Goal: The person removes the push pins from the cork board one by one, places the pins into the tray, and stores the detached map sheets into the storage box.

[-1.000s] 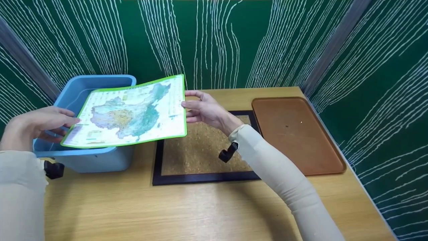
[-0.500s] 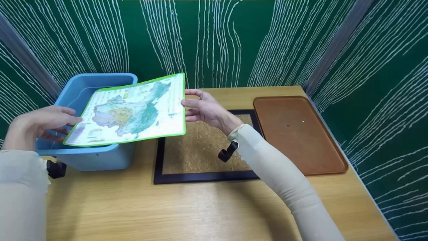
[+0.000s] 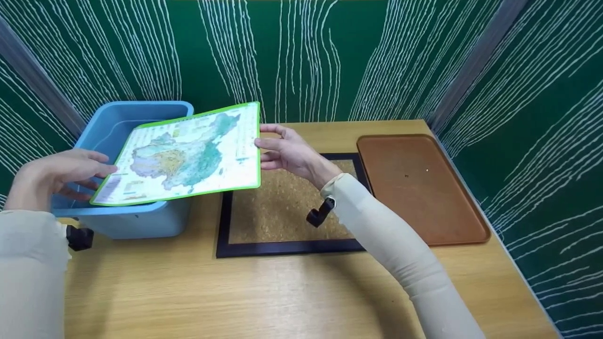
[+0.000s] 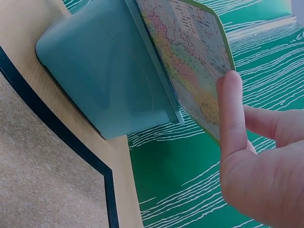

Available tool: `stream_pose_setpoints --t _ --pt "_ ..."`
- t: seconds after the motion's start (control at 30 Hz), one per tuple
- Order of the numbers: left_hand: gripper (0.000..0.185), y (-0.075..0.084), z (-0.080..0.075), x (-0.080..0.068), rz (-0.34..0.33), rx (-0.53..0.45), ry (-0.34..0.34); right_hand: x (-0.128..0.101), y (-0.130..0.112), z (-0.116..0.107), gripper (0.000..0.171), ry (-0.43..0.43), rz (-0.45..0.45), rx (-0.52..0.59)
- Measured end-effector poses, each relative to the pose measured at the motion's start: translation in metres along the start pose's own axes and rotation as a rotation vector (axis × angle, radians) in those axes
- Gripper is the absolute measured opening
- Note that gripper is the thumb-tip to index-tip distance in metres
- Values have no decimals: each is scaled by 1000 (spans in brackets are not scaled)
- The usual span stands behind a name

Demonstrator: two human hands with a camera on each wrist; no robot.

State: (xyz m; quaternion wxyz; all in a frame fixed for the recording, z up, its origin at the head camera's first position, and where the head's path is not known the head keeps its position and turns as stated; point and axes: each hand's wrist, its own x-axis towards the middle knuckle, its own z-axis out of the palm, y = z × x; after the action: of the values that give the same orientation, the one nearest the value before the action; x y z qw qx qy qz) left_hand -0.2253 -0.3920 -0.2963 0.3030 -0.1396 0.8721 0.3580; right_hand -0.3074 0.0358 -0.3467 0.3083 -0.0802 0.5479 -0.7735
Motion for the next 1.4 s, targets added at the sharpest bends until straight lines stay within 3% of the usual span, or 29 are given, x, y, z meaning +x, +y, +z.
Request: stream_pose_setpoints --t 0.43,0.63,0.87,1.07,1.4 --pt "102 -1 1 -2 42 45 17 6 1 6 45 4 -3 -2" --pt "100 11 15 -11 110 129 -22 8 1 9 45 -7 -2 1" --pt "96 21 37 -33 219 279 -85 11 1 10 44 5 9 7" --pt "80 15 65 -50 316 366 -8 14 2 14 44 20 12 32" --pt "70 -7 100 -55 429 480 212 23 8 22 42 9 14 6"
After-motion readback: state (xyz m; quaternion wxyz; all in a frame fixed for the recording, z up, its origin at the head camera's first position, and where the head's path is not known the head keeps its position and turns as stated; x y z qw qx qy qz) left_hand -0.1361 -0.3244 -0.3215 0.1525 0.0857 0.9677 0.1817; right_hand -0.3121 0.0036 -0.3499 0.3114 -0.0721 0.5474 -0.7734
